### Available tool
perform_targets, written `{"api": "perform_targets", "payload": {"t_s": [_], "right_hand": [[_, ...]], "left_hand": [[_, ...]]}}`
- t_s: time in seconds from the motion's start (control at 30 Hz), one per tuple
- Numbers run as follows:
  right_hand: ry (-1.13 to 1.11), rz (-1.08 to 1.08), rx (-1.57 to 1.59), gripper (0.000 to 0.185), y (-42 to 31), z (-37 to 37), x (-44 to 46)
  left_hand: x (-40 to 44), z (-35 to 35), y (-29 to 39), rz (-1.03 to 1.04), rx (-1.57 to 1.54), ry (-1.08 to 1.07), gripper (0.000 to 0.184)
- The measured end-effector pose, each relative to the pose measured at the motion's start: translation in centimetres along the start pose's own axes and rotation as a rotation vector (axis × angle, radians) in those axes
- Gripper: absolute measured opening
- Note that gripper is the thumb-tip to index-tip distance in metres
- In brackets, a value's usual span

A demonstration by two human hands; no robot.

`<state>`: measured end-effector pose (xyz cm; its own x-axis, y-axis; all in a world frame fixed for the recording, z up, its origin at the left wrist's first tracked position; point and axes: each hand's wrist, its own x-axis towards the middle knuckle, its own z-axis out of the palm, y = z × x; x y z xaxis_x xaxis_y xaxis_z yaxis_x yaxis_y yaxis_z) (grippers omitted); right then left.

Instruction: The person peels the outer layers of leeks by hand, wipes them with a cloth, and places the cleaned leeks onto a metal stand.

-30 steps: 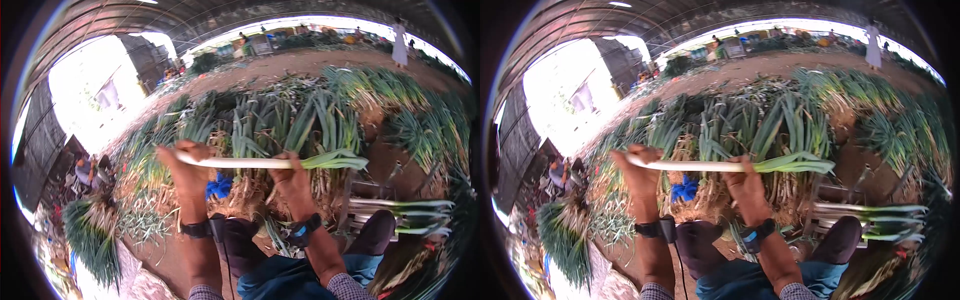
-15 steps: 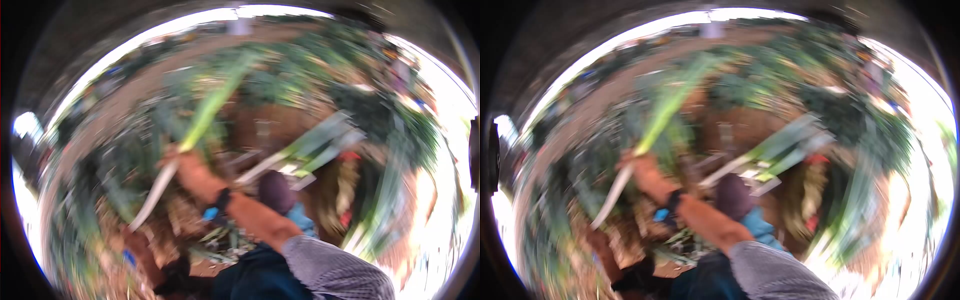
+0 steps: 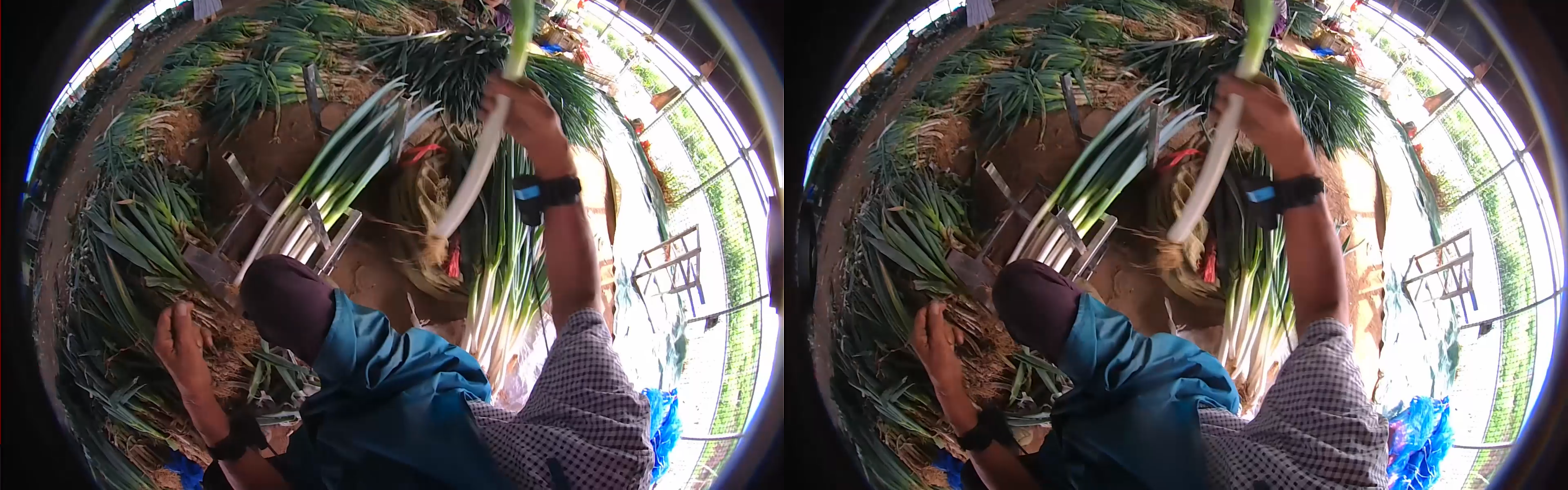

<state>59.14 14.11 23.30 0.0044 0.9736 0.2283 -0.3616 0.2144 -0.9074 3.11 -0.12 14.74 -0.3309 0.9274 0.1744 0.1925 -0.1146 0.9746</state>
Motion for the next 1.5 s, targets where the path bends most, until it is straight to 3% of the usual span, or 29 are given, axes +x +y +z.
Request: {"api": "perform_targets", "payload": {"t_s": [0.07,0.17,0.33,0.47,0.5,0.6,0.63,0.7,0.77,0.83,0.87,0.97,1.0,1.03,1.1,1.13,1.17,1.23,1.27,1.33,1.4,1.43,1.5], "right_hand": [[0.200,0.033,-0.187,0.016,-0.6,-6.1,-6.1],[0.383,0.182,-0.326,0.017,4.6,-15.3,-15.6],[0.624,0.457,-0.388,0.021,17.5,-20.5,-29.3],[0.591,0.794,-0.435,0.018,25.0,-22.5,-34.3],[0.595,0.846,-0.603,0.020,26.4,-23.3,-34.8],[0.389,0.874,-0.843,0.026,26.9,-25.6,-35.8],[0.493,0.776,-0.778,0.022,26.0,-23.5,-35.6],[0.278,1.032,-0.980,0.029,24.6,-22.9,-34.0],[0.247,1.177,-1.228,0.039,23.0,-21.5,-32.3],[0.152,1.038,-1.544,0.037,23.0,-23.6,-30.7],[0.095,1.018,-1.557,0.032,21.8,-23.1,-28.3],[0.213,0.690,-1.220,0.018,17.9,-21.1,-19.0],[0.154,0.491,-1.064,0.020,19.6,-27.3,-15.7],[0.188,0.391,-0.980,0.022,16.7,-24.0,-11.4],[0.016,0.240,-0.910,0.024,9.8,-17.9,-2.4],[-0.069,0.010,-0.922,0.028,7.5,-14.7,1.0],[-0.114,-0.016,-1.082,0.030,4.8,-12.2,6.0],[-0.124,-0.022,-0.875,0.031,1.7,-3.9,13.6],[-0.148,-0.064,-1.001,0.031,0.0,1.6,16.7],[-0.155,-0.178,-0.965,0.042,0.3,10.2,22.7],[-0.295,-0.295,-0.777,0.040,2.3,20.1,24.3],[-0.372,-0.408,-0.668,0.038,3.9,25.9,22.3],[-0.491,-0.406,-0.504,0.034,8.5,35.2,16.4]], "left_hand": [[0.6,-1.2,-2.4,-0.065,0.026,0.042,0.027],[0.8,-3.7,-5.5,-0.176,0.038,0.116,0.031],[-0.5,-4.9,-5.4,-0.240,0.132,0.121,0.029],[-1.2,-5.9,-5.6,-0.289,0.183,0.103,0.027],[-1.2,-5.9,-5.9,-0.299,0.191,0.107,0.027],[-1.8,-6.6,-6.1,-0.285,0.193,0.063,0.023],[-2.0,-7.0,-6.2,-0.321,0.176,0.080,0.020],[-2.8,-7.1,-6.1,-0.280,0.099,0.100,0.018],[-3.5,-8.2,-6.3,-0.252,0.146,0.119,0.018],[-4.5,-8.7,-6.1,-0.260,0.145,0.134,0.019],[-4.8,-9.2,-6.0,-0.276,0.135,0.148,0.019],[-6.8,-11.5,-6.5,-0.289,0.206,0.297,0.018],[-7.6,-12.6,-8.0,-0.271,0.165,0.336,0.018],[-8.6,-13.7,-8.9,-0.249,0.121,0.364,0.017],[-10.6,-14.6,-8.2,-0.288,0.098,0.369,0.016],[-11.3,-14.8,-8.0,-0.308,0.073,0.364,0.015],[-12.0,-15.4,-7.7,-0.340,0.095,0.373,0.015],[-12.8,-16.9,-7.3,-0.333,0.143,0.387,0.015],[-13.0,-17.7,-7.1,-0.331,0.171,0.396,0.015],[-12.6,-19.0,-6.8,-0.366,0.190,0.423,0.016],[-11.6,-20.0,-6.9,-0.393,0.180,0.435,0.016],[-10.7,-20.4,-7.0,-0.411,0.178,0.446,0.017],[-8.8,-21.5,-10.0,-0.443,0.122,0.492,0.016]]}}
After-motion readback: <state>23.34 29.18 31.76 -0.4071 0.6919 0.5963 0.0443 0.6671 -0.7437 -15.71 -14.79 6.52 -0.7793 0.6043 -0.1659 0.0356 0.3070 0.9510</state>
